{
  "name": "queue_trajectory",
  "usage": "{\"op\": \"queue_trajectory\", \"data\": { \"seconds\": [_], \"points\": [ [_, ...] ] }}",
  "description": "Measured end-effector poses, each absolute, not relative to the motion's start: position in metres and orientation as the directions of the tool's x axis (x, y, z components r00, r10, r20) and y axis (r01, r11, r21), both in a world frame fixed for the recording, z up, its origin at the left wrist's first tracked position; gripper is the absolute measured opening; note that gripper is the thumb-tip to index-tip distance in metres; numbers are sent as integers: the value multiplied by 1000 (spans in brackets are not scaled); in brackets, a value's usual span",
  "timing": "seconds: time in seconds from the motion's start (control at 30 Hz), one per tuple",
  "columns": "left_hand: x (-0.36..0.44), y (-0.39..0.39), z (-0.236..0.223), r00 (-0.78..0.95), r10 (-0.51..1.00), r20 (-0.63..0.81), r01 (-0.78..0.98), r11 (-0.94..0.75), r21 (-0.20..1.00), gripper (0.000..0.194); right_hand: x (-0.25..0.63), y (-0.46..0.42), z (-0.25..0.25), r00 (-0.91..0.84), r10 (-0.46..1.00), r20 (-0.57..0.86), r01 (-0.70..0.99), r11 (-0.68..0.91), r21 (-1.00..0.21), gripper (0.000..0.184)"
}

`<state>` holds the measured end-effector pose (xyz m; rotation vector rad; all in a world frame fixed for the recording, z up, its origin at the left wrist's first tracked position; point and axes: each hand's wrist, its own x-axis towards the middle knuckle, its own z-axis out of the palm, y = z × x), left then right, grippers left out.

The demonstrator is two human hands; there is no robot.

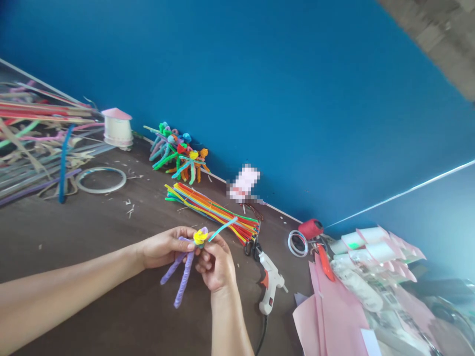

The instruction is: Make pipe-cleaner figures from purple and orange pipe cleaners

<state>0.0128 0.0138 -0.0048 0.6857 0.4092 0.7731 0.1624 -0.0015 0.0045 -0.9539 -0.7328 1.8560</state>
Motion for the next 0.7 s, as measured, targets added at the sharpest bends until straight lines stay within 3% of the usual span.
{"op": "queue_trajectory", "data": {
  "seconds": [0.23, 0.43, 0.7],
  "points": [
    [12, 14, -3, 704, 710, -7, -518, 520, 679, 17, 157, -4, 4, -265, 953, -146, -450, -256, -855, 9],
    [12, 13, -6, 698, 712, -76, -459, 526, 716, 14, 161, -2, 5, -209, 963, -171, -475, -252, -843, 15],
    [12, 11, -6, 728, 684, -47, -380, 459, 803, 19, 163, -2, 2, -158, 960, -233, -419, -279, -864, 17]
  ]
}}
